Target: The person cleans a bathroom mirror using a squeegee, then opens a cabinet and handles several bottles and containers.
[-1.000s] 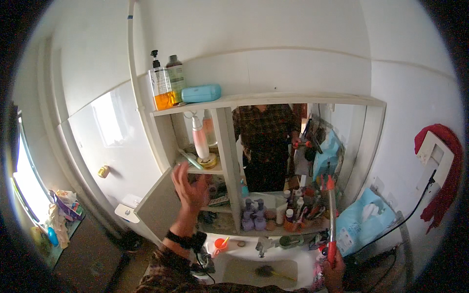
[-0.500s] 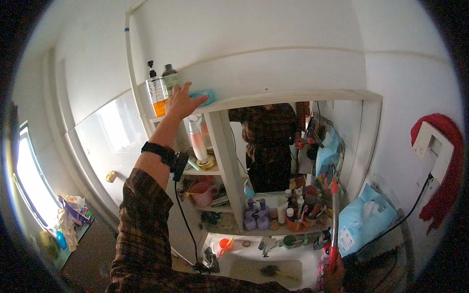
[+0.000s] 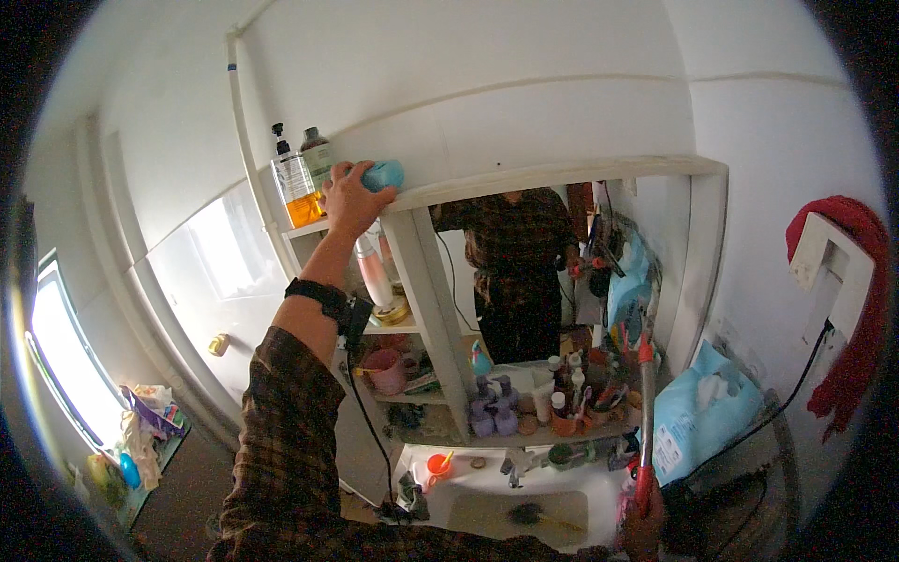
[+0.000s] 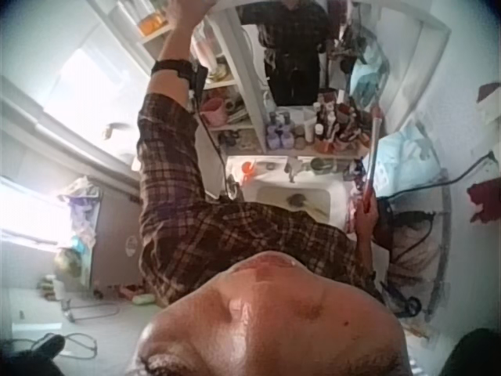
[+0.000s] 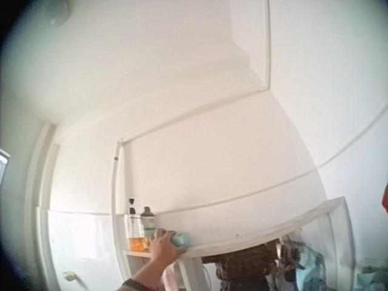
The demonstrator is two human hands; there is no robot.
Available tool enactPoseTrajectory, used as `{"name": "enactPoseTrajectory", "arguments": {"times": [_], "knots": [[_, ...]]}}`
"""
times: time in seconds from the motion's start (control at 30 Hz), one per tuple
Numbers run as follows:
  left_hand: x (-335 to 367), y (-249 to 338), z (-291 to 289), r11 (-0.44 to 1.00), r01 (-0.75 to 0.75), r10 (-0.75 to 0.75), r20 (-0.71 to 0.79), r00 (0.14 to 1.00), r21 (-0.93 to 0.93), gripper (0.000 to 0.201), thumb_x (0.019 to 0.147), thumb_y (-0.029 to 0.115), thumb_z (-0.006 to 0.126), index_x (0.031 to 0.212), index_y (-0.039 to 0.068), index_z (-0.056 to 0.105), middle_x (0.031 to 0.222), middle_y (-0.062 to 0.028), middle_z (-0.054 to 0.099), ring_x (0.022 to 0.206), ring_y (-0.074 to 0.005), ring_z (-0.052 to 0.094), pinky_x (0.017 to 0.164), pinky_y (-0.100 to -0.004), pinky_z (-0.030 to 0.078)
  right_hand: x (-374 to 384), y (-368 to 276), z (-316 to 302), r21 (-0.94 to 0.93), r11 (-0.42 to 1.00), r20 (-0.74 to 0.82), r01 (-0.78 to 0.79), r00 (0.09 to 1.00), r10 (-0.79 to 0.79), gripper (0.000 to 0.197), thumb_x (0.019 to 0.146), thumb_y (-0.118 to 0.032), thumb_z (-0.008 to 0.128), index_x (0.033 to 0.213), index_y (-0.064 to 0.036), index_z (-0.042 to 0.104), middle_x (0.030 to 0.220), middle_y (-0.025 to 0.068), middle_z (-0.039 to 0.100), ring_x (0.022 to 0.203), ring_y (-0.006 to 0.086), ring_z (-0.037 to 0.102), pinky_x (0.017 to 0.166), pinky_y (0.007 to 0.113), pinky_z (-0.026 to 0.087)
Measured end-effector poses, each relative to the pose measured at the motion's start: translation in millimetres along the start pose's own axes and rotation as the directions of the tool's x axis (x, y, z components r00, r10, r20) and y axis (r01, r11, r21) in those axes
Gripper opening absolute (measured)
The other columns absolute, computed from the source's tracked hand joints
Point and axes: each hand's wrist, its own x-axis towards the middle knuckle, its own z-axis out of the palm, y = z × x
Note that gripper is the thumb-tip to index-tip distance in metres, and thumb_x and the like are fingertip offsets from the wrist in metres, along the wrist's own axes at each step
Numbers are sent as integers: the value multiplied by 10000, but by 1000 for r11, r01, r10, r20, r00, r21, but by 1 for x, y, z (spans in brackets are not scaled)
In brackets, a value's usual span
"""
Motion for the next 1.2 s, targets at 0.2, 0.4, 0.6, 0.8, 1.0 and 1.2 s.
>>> {"name": "enactPoseTrajectory", "arguments": {"times": [0.2, 0.4, 0.6, 0.8, 1.0, 1.2], "knots": [[-1, 4, -27, 953, -232, 139, -399, 906, -196, 528, 577, 276, 695, 1068, 151, 549, 1180, -96, 391, 1088, -336, 355, 880, -465, 336, 0, -15, 7, 19, 987, 25, -160, 987, 159, 556, 658, 25, 472, 1210, -2, 410, 949, 65, 517, 779, 125, 485, 713, 247, 409], [-52, -2, -57, 629, -284, -26, -385, 923, -724, 545, 678, 214, 640, 1169, 98, 432, 1158, -99, 402, 1073, -256, 393, 862, -371, 384, -1, 13, -3, -239, 971, 19, -28, 999, 34, 578, 660, 19, 472, 1232, 12, 382, 1009, 100, 517, 854, 162, 492, 762, 277, 411], [-157, -30, -55, -533, 201, -11, 245, 969, -822, 602, 777, 477, 481, 1224, 93, 356, 1185, -118, 435, 1055, -269, 459, 804, -427, 431, 1, -16, 4, -107, 981, 152, -162, 972, 177, 590, 681, -9, 450, 1258, 42, 337, 1102, 124, 496, 962, 172, 482, 812, 267, 388], [-237, -35, -45, -807, 332, 60, 492, 869, -488, 663, 771, 566, 426, 1226, 88, 358, 1219, -133, 418, 1070, -321, 452, 838, -472, 424, 0, -32, 23, -170, 982, 225, -85, 966, 123, 584, 691, -16, 440, 1263, 45, 338, 1110, 109, 493, 962, 158, 477, 809, 246, 384], [-284, -38, -34, -825, 402, 94, 605, 791, -397, 749, 761, 652, 363, 1260, 94, 320, 1230, -138, 406, 1076, -331, 446, 857, -485, 409, 2, 3, 25, -274, 957, 239, 98, 971, -31, 567, 703, -6, 436, 1264, 15, 358, 1030, 38, 499, 643, 58, 419, 556, 179, 365], [-320, -49, -20, -797, 361, 31, 565, 825, -484, 820, 704, 662, 468, 1287, 113, 290, 1271, -161, 346, 1099, -344, 418, 822, -485, 433, -1, 13, 16, -329, 942, 232, 64, 973, 15, 549, 742, -11, 428, 1283, -15, 338, 795, -1, 472, 562, 47, 388, 500, 187, 346]]}}
